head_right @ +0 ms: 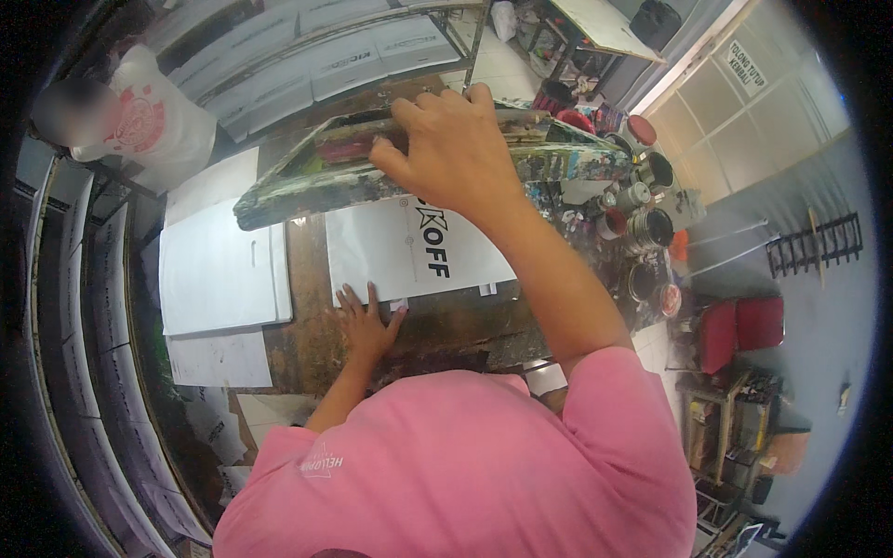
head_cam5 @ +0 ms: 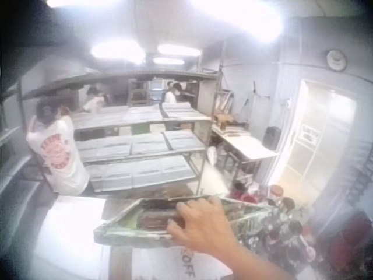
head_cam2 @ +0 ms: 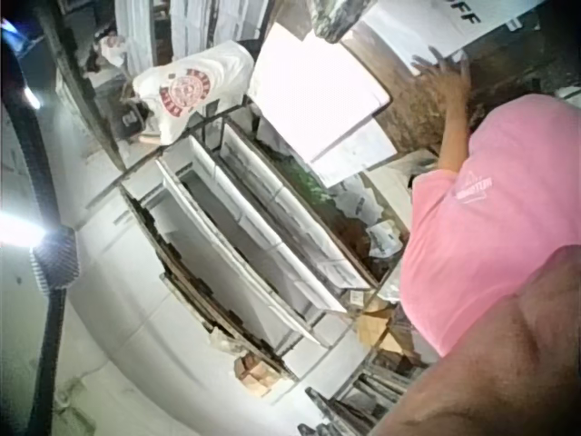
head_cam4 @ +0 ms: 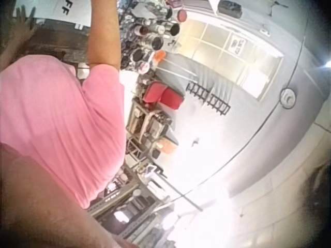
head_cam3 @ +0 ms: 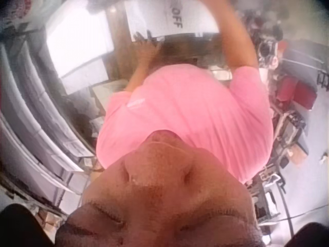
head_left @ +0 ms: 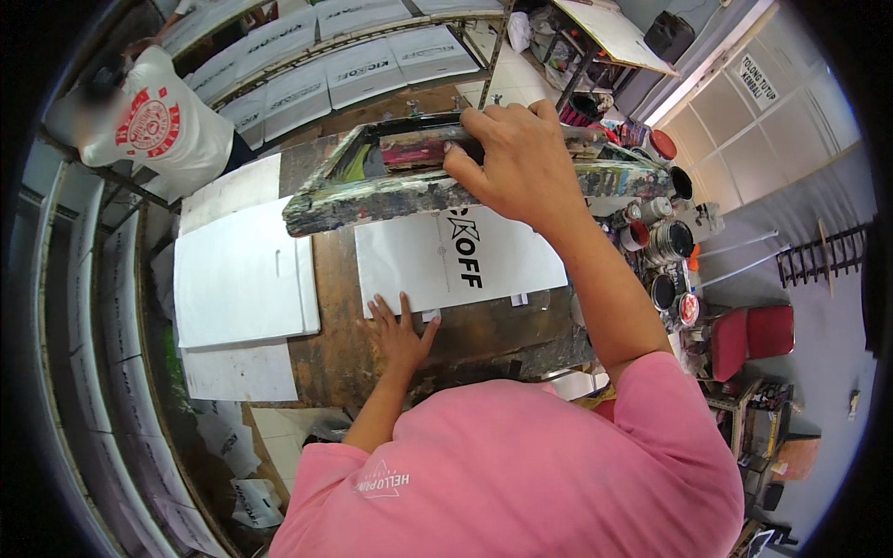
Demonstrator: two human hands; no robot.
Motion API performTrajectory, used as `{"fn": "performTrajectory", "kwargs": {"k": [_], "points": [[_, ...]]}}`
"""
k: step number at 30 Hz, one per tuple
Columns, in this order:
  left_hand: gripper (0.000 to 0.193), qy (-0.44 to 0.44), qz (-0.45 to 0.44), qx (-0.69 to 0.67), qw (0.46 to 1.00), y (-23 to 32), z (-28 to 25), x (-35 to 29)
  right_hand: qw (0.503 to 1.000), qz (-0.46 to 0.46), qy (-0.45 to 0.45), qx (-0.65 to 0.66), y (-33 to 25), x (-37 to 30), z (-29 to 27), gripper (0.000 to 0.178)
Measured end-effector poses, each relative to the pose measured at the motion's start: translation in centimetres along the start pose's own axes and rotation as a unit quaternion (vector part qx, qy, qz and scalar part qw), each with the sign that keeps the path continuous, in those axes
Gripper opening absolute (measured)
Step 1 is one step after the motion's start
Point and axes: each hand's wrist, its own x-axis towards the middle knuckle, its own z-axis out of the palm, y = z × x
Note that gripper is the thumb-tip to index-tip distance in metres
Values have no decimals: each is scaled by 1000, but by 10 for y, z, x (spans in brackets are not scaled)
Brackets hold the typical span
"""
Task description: The person performs screen printing on white bags by applying ink with a squeegee across a screen and then lifting the frame to reveal the printed logo.
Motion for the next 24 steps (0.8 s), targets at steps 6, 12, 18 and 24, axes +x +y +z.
{"fn": "performTrajectory", "kwargs": {"k": [6,12,18,24], "points": [[114,-40,-19,2,999,11,16,9,1000,6,17,22,9,19,-2,35],[96,58,55,-110,991,36,-45,23,999,2,27,41,19,39,-1,36],[52,229,4,-361,904,46,-98,56,999,3,19,31,19,48,-5,36],[42,275,-69,-389,877,-43,-98,12,999,24,-24,25,11,33,-6,43]]}}
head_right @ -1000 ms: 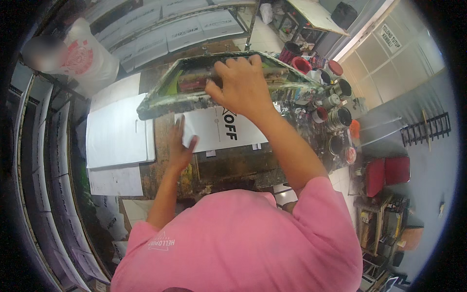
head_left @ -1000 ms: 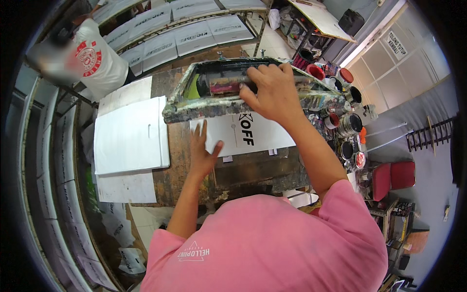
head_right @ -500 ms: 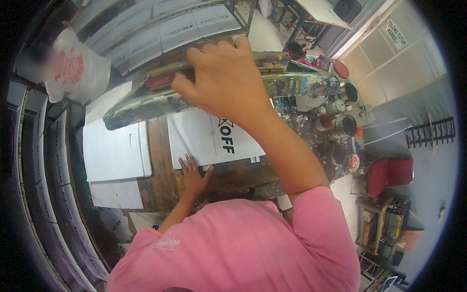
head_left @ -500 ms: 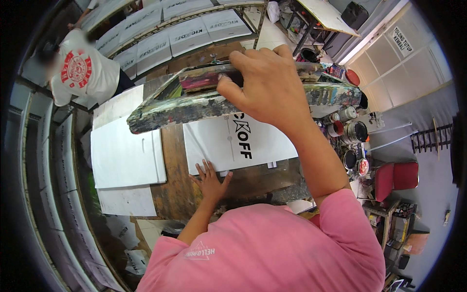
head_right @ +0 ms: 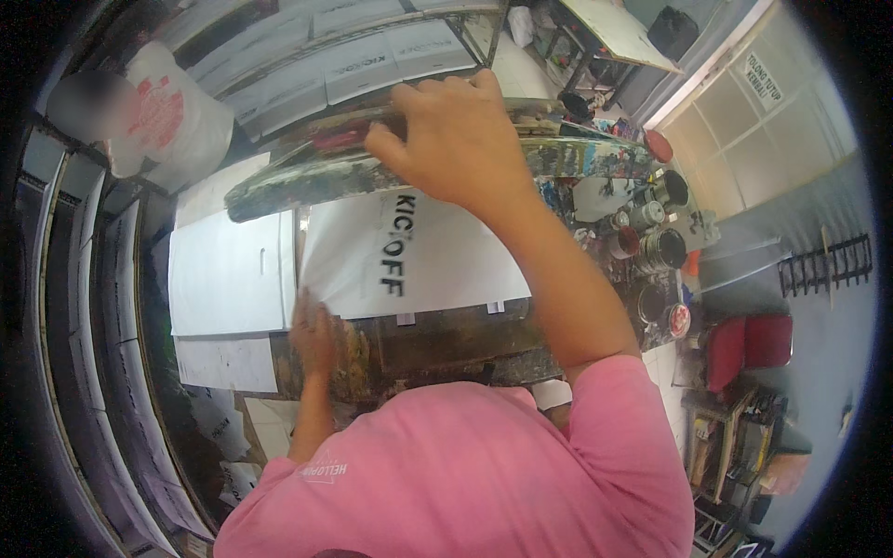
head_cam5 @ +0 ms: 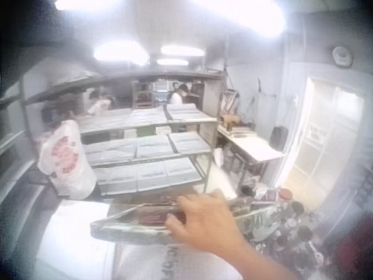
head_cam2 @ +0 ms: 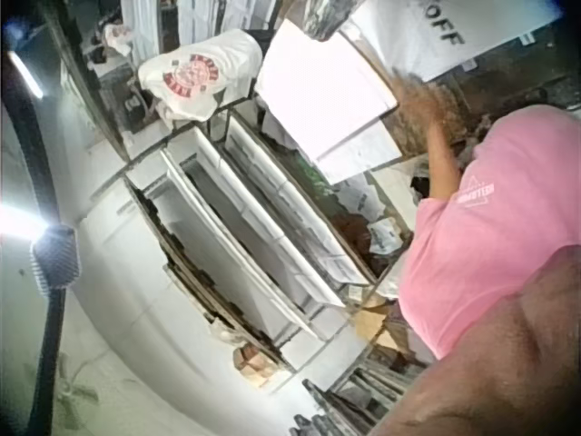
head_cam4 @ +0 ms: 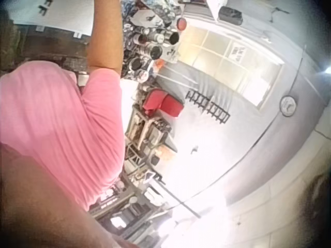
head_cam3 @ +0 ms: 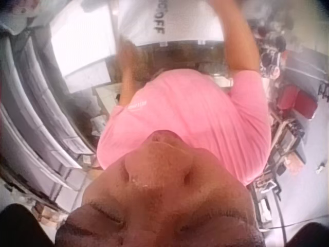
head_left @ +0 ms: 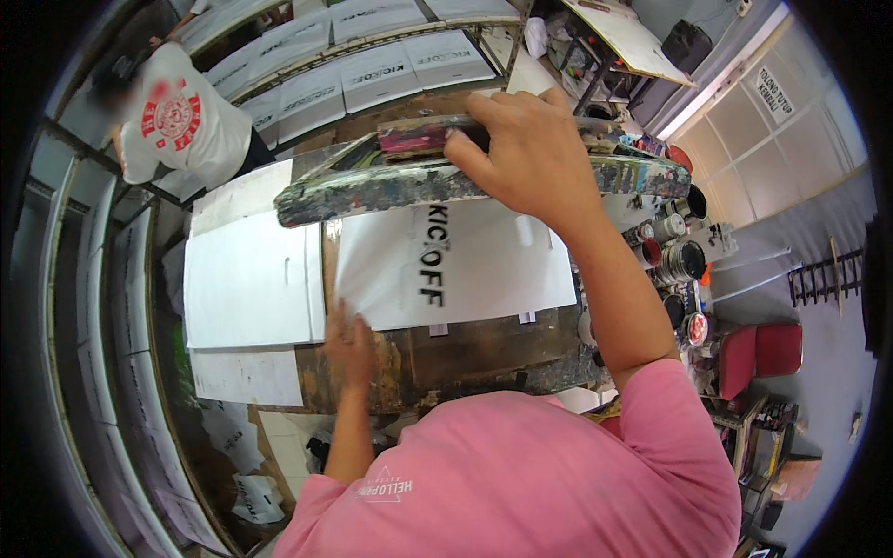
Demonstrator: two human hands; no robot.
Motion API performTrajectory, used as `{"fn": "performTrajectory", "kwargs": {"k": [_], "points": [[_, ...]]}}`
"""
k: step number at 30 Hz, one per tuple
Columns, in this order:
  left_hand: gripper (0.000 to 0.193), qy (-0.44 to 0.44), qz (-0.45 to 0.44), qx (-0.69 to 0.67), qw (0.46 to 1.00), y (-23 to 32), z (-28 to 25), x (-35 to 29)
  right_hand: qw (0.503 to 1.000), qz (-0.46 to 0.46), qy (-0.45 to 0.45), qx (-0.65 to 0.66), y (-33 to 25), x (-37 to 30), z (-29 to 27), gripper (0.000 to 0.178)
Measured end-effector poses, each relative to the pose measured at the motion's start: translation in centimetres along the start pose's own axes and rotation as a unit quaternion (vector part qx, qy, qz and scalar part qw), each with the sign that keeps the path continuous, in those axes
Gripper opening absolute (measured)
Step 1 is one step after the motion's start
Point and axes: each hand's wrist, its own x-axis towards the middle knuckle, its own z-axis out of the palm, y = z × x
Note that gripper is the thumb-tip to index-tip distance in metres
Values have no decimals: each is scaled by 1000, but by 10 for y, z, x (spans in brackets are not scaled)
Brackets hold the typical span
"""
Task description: The person performs screen printing on white bags by applying ink with a squeegee across a screen and then lifting the frame to reveal the printed logo.
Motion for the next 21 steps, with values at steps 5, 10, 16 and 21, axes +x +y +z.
{"fn": "performTrajectory", "kwargs": {"k": [5,10,16,21], "points": [[49,31,14,143,989,-113,-90,31,1000,-8,24,-1,-4,-14,2,42],[56,53,-23,202,978,-199,-183,69,1000,-17,9,-3,-19,-17,-2,40],[70,72,-10,59,996,-84,-134,101,1000,-7,7,-21,-24,-31,2,48],[90,-355,7,-537,765,97,-39,20,999,15,-24,-37,-30,-89,17,64]]}}
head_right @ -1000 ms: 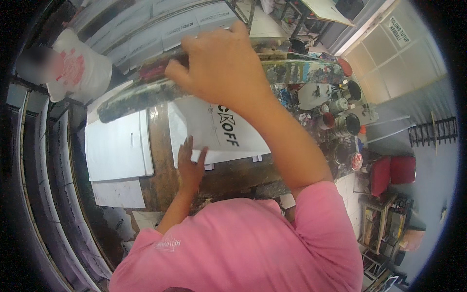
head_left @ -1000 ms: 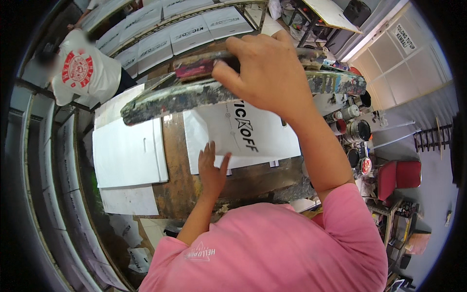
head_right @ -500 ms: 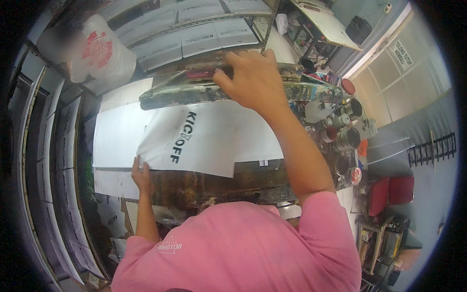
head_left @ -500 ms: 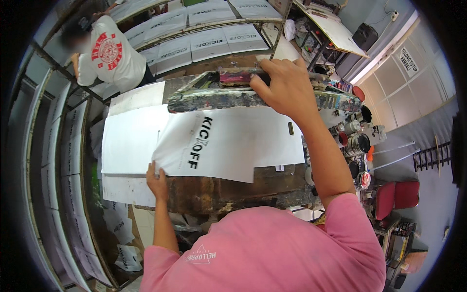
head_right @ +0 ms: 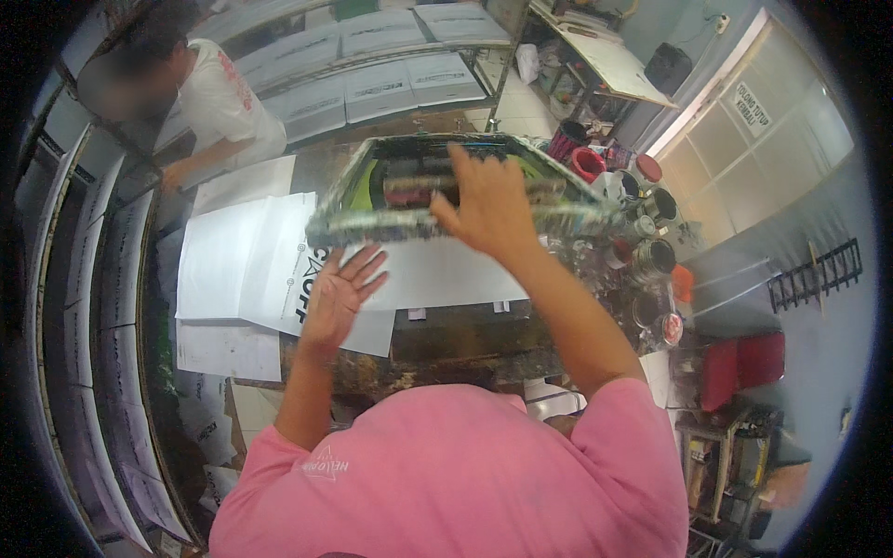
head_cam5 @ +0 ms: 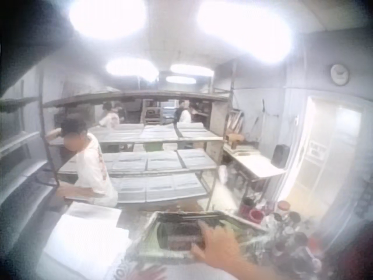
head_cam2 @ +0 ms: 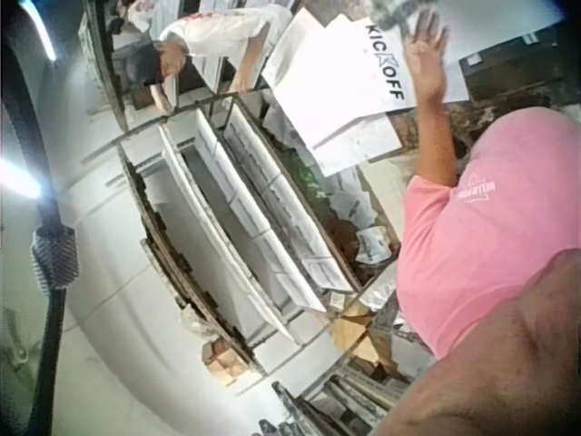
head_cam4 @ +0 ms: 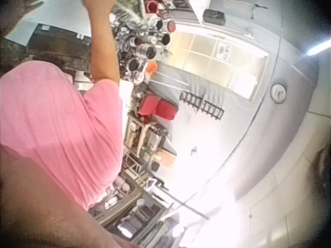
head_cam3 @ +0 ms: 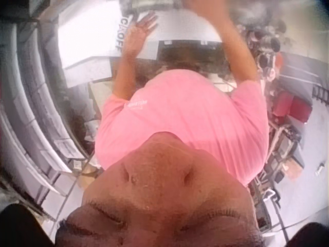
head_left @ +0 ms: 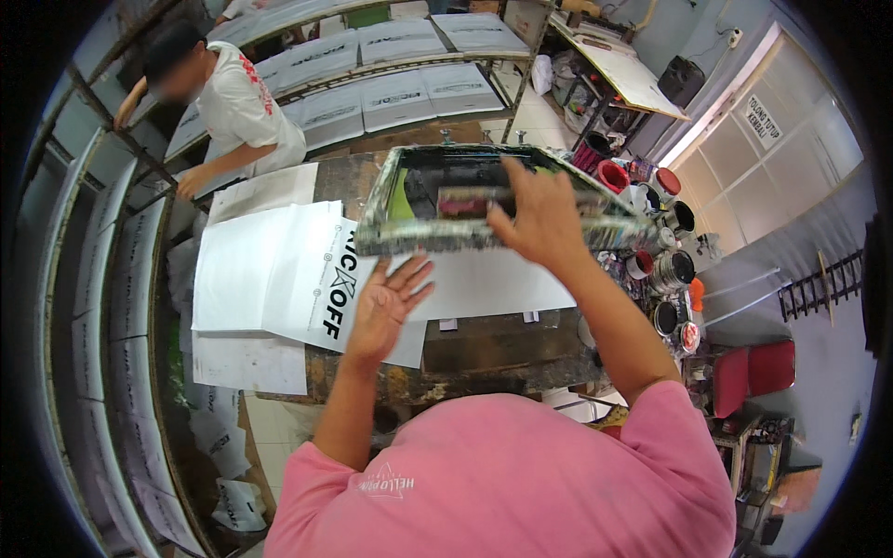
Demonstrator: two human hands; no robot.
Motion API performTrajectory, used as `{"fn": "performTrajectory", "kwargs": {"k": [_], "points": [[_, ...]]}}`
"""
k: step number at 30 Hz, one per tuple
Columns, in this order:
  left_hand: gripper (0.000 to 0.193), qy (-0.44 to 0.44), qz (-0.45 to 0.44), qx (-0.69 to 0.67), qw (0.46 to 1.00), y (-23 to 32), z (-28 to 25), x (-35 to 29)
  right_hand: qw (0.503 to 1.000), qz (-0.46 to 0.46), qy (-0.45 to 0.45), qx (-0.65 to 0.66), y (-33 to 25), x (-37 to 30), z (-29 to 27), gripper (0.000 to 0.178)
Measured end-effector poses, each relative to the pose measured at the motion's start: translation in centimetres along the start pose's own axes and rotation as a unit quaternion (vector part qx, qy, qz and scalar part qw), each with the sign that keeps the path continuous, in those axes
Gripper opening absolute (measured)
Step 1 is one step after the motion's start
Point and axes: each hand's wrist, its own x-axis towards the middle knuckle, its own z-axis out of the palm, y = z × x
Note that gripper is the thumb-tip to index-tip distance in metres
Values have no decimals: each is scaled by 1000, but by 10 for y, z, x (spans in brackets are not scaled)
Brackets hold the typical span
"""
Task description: The person performs screen printing on white bags by applying ink with a squeegee across a screen and then lifting the frame to reveal the printed logo.
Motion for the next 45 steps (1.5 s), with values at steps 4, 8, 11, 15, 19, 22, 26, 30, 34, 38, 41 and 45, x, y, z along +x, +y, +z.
{"fn": "performTrajectory", "kwargs": {"k": [4,8,11,15,19,22,26,30,34,38,41,45], "points": [[102,238,-126,-277,922,-17,40,-25,984,-41,-172,-12,-5,-69,29,51],[110,305,-256,-226,889,-86,-4,-85,952,-44,-292,80,3,-135,81,35],[121,340,-318,-255,847,-131,-35,-102,932,0,-329,155,11,-188,142,38],[129,375,-348,-260,819,-161,-56,-107,942,-15,-313,117,-9,-232,173,47],[132,407,-387,-213,800,-162,-56,-99,964,-52,-246,82,4,-214,203,55],[130,392,-396,-198,807,-163,-54,-98,965,-36,-244,88,34,-156,244,53],[123,398,-418,-170,799,-159,-51,-92,974,-42,-209,82,78,-65,304,46],[117,426,-429,-152,782,-157,-46,-86,980,-47,-178,75,116,10,353,38],[121,424,-408,-147,795,-142,-34,-82,960,-58,-263,83,137,74,357,41],[120,427,-400,-120,802,-132,-24,-80,952,-60,-280,109,158,107,363,42],[115,422,-381,-102,817,-126,-19,-84,974,-48,-214,60,145,81,366,40],[109,383,-361,-99,844,-121,-24,-95,974,-50,-212,59,116,31,329,39]]}}
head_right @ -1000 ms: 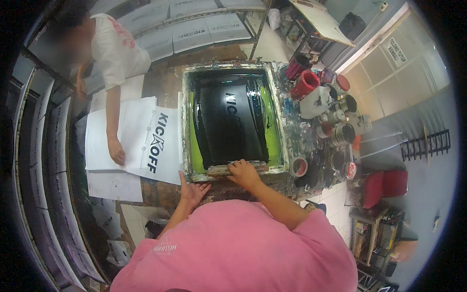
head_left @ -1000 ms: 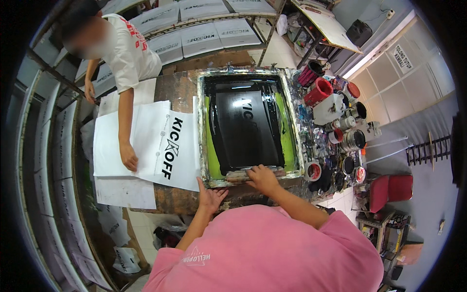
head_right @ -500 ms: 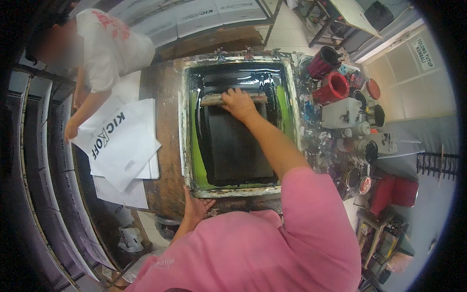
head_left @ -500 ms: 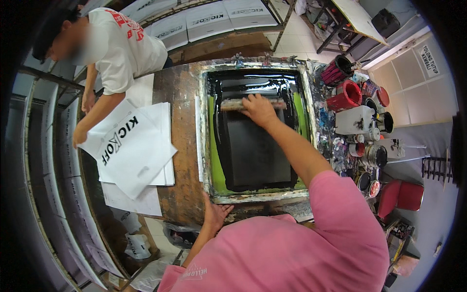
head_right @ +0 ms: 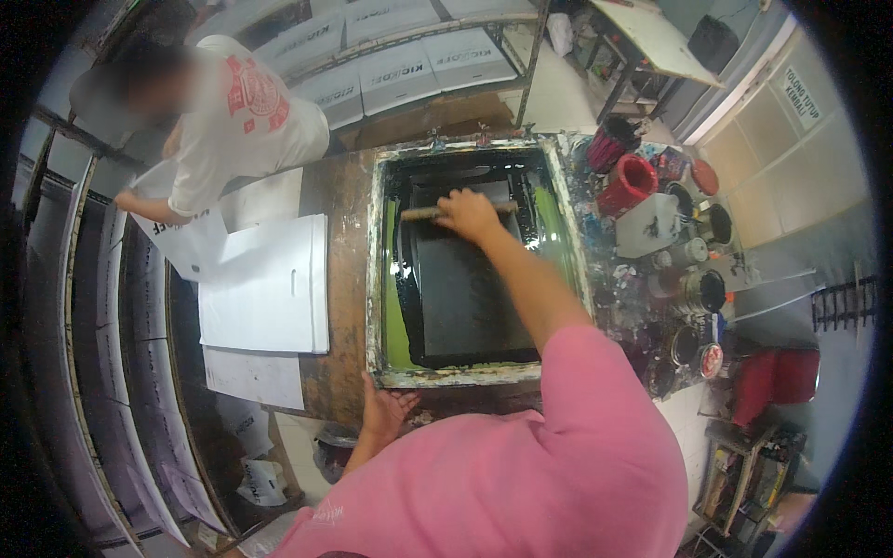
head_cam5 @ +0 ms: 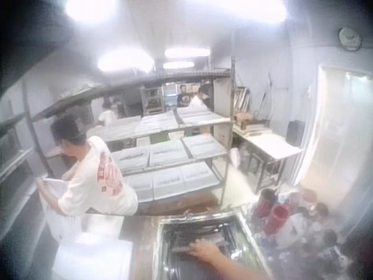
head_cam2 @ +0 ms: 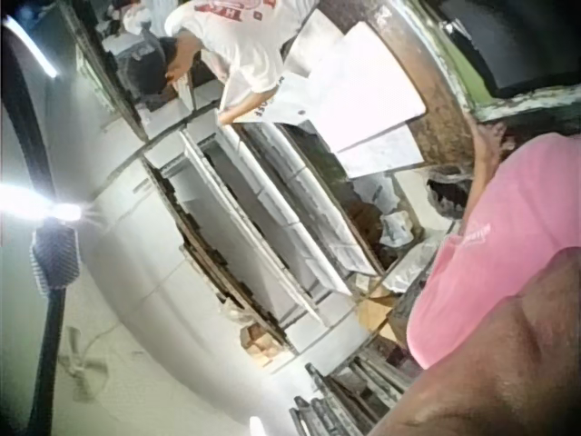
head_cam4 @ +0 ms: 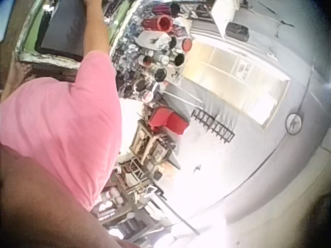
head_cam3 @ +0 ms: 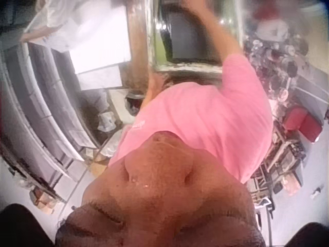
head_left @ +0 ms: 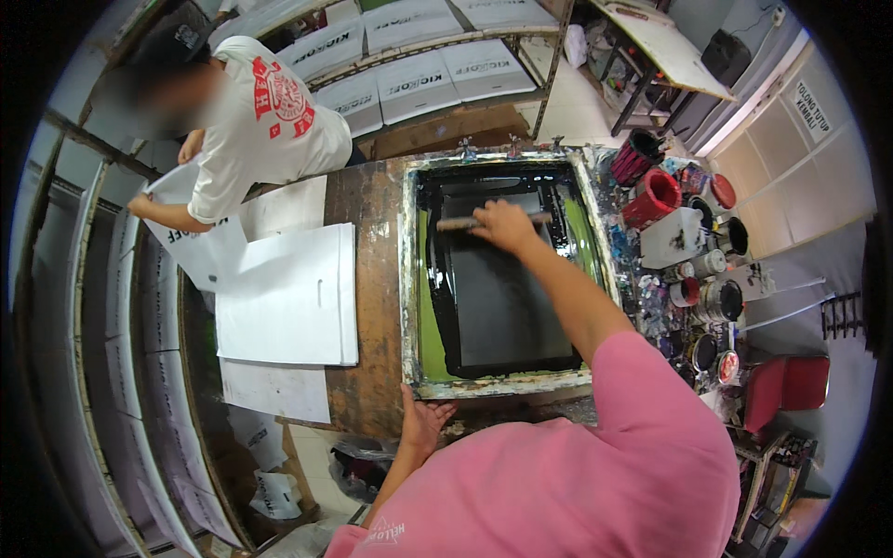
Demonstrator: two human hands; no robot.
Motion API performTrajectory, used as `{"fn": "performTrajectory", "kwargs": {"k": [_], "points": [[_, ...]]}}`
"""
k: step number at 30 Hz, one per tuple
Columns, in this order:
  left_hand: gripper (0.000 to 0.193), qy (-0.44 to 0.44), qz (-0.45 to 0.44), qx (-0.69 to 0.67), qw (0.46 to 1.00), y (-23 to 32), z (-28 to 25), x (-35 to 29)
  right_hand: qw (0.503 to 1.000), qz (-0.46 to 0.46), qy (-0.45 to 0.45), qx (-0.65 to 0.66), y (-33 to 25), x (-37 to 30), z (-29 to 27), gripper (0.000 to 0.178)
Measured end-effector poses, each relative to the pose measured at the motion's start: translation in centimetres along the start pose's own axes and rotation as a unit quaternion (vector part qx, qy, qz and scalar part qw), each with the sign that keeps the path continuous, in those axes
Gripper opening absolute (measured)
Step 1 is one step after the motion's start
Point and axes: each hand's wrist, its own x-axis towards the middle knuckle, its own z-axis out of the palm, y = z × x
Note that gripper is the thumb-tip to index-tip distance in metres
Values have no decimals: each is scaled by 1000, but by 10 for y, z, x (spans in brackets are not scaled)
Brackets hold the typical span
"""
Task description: The person performs screen printing on white bags by applying ink with a squeegee across a screen and then lifting the frame to reveal the printed logo.
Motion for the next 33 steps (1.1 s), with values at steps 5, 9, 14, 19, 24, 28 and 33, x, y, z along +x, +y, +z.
{"fn": "performTrajectory", "kwargs": {"k": [5,9,14,19,24,28,33], "points": [[95,-90,51,-15,994,-5,-17,-5,999,-10,-19,25,-74,-114,-40,37],[111,-146,109,4,983,16,8,-32,983,54,-154,80,-141,-185,-140,43],[114,-260,191,4,947,68,37,-72,997,-3,-26,72,-162,-202,-221,43],[103,-371,330,57,866,118,93,-70,970,4,226,-92,-167,-161,-266,35],[93,63,358,650,667,62,54,13,955,-11,291,-60,-163,-129,-282,35],[95,158,337,773,514,-6,10,55,960,-3,274,-66,-153,-113,-295,37],[103,168,326,780,508,-34,-3,81,966,7,249,-66,-149,-99,-313,39]]}}
